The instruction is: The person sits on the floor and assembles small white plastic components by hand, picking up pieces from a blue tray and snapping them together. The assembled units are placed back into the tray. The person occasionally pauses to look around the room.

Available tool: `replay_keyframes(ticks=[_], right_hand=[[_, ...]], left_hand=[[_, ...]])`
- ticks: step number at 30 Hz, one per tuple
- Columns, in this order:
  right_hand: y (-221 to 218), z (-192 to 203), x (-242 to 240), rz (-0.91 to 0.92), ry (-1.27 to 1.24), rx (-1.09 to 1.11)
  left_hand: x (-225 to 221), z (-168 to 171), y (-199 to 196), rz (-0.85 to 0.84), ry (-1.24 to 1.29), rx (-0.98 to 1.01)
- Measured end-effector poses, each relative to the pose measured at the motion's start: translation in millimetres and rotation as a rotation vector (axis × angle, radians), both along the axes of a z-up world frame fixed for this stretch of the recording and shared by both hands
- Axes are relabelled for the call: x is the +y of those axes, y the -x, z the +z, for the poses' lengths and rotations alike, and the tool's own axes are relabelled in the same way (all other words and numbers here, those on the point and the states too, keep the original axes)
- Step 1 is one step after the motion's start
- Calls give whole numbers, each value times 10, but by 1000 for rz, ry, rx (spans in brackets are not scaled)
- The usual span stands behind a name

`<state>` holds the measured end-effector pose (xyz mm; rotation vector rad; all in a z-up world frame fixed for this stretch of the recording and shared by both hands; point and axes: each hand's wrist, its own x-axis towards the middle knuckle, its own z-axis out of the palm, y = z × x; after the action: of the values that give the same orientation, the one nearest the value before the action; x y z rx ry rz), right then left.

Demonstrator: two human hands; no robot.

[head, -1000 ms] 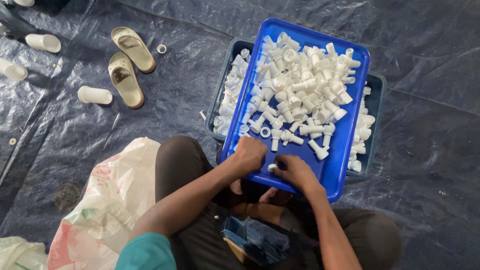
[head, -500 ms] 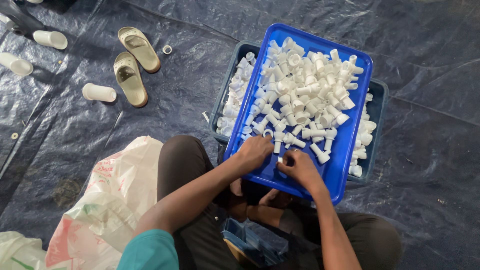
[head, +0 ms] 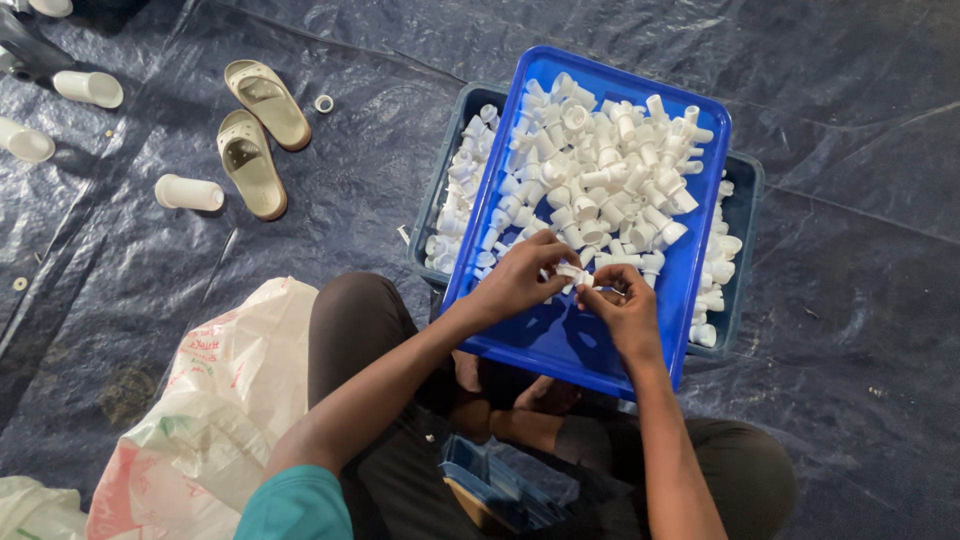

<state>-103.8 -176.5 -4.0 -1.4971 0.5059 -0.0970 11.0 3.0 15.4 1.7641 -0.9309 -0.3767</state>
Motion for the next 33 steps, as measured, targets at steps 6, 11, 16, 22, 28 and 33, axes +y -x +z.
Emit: replay_keyframes(ticks=[6, 11, 16, 22, 28, 33], right_hand=[[-14, 49, 51, 28, -33, -11], [-27, 63, 58, 11, 18, -10], [-6, 131, 62, -52, 25, -6], [-2, 225, 132, -28, 63, 13], [-5, 234, 150, 13, 51, 0], [6, 248, 146, -11, 58, 11]], left_hand=[[-30, -86, -20, 32, 69, 108], [-60, -207, -47, 59, 139, 202], [-88, -268, -82, 111, 80, 564], [-89, -270, -75, 100, 74, 616], [-112, -259, -40, 49, 95, 613], [-85, -163, -11, 69, 73, 659]])
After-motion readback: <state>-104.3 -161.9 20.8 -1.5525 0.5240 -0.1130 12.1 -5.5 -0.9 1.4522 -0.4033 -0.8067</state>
